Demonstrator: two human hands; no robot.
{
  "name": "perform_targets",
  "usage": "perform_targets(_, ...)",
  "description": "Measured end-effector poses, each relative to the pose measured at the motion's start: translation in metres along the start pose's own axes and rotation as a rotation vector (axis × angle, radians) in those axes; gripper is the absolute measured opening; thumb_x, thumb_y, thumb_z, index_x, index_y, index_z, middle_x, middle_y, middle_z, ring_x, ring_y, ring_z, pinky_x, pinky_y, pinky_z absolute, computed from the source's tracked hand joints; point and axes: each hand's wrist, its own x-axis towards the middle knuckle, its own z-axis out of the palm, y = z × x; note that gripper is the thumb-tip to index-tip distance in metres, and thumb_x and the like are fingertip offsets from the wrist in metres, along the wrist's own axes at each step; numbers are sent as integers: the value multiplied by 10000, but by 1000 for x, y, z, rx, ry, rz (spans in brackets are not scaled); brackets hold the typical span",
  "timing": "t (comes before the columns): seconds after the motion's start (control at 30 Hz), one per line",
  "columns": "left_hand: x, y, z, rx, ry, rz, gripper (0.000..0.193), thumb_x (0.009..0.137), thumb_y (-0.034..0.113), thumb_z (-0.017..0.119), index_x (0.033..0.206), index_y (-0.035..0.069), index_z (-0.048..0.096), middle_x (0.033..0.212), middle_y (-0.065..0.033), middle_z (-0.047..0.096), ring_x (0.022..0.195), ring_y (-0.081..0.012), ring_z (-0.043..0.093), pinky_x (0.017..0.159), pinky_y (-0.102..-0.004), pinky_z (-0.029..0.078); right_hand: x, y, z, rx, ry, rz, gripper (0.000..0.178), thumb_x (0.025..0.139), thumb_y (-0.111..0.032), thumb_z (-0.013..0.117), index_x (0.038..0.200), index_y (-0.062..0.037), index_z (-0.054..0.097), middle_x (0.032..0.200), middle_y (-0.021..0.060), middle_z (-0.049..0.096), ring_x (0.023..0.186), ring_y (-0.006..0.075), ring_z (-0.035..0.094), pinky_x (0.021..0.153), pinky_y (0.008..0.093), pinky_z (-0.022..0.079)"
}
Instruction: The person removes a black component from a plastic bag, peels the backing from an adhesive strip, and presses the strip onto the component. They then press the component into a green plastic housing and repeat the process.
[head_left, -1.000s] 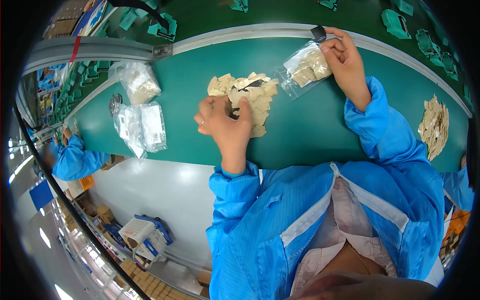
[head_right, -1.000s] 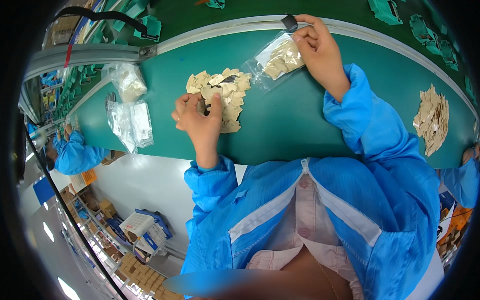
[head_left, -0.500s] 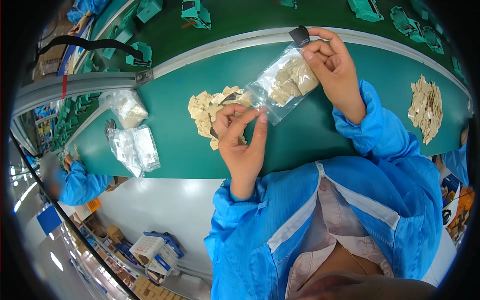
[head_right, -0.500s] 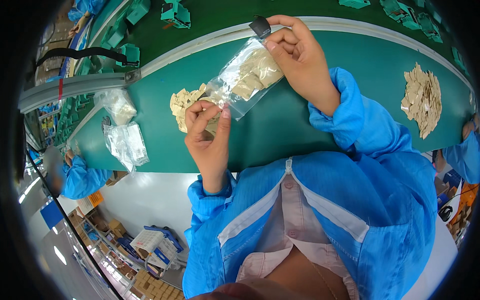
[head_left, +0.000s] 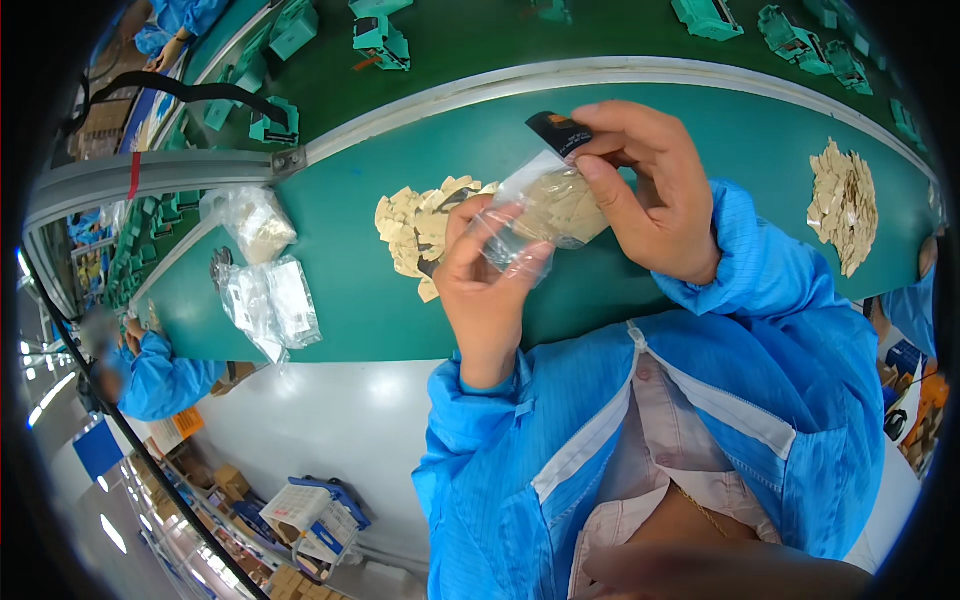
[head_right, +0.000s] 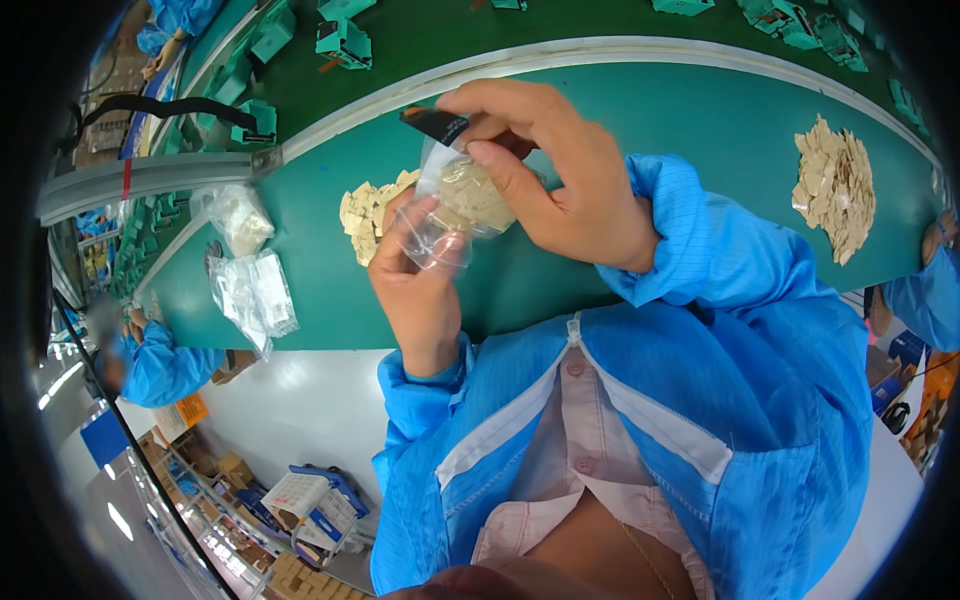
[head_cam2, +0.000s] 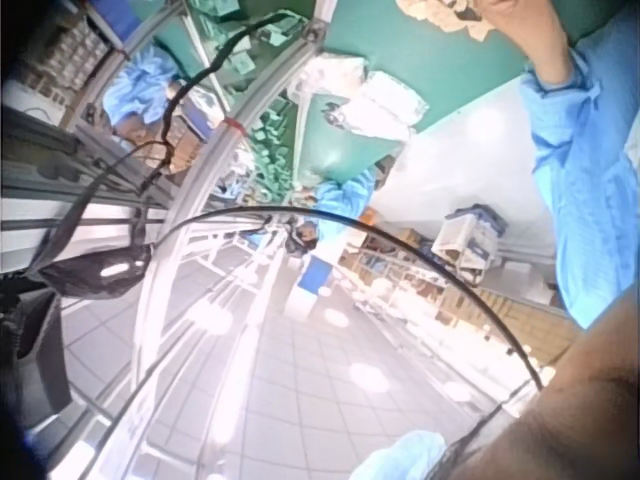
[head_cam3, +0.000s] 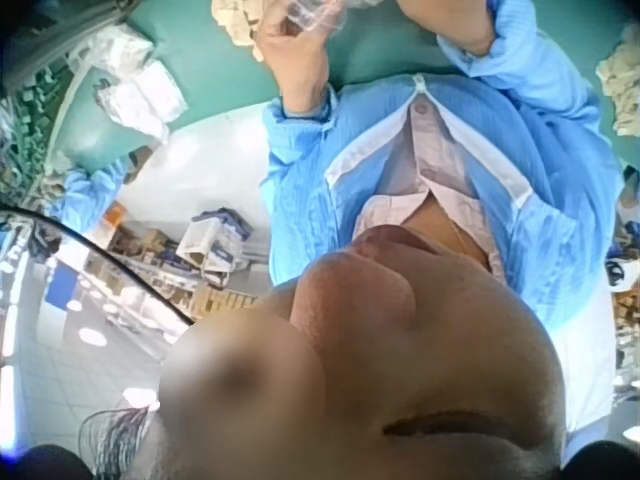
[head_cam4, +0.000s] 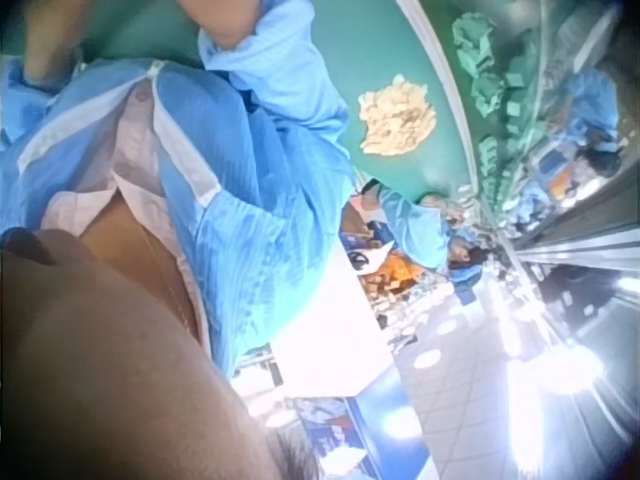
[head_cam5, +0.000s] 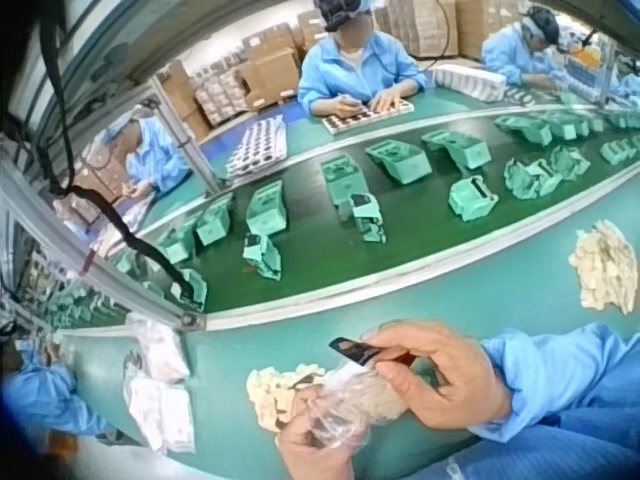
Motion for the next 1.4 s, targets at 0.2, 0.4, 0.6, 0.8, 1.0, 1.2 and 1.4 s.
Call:
perform_targets(0.2,-4,2,6,-323,97,-228,444,760,-53,765,1184,18,656,1148,-74,547,1079,-196,554,933,-307,462,-4,-3,11,107,54,70,383,935,37,571,1302,21,460,1068,123,622,930,157,635,805,269,517)
perform_targets(0.4,-4,-1,6,100,127,75,389,731,14,821,1101,17,702,1161,-70,511,1075,-196,524,930,-303,449,-11,-4,17,208,162,112,361,937,35,577,1282,26,470,1063,112,623,953,153,628,827,266,517)
perform_targets(0.6,-6,1,14,-130,80,37,348,749,6,812,1075,8,691,1151,-71,495,1025,-170,536,883,-275,468,-12,4,19,139,222,62,369,921,57,591,1269,30,474,1082,121,619,923,147,633,778,262,522)
perform_targets(0.8,-5,-2,15,-179,34,-32,334,773,-61,771,1084,-23,653,1141,-80,526,1000,-152,567,841,-260,496,-11,5,18,92,244,94,382,911,68,595,1272,29,474,1067,123,625,892,136,632,728,254,518)
perform_targets(1.0,3,-8,18,-301,-7,-212,350,757,-41,793,1078,-33,653,1156,-71,550,992,-154,586,840,-264,498,-9,6,23,95,265,107,397,913,56,594,1285,14,464,1021,104,637,898,118,624,770,256,504)
perform_targets(1.2,9,-19,19,59,27,31,322,782,-42,771,1090,-45,676,1056,-50,592,929,-122,591,788,-251,501,-1,1,17,538,285,511,397,932,-16,598,1298,7,446,979,96,670,907,124,629,793,257,499)
perform_targets(1.4,13,-16,27,175,28,32,318,813,21,766,1116,-35,685,1028,-61,599,900,-128,580,760,-246,486,0,17,13,781,302,665,414,934,-45,609,1308,1,437,1019,120,681,914,142,642,773,265,515)
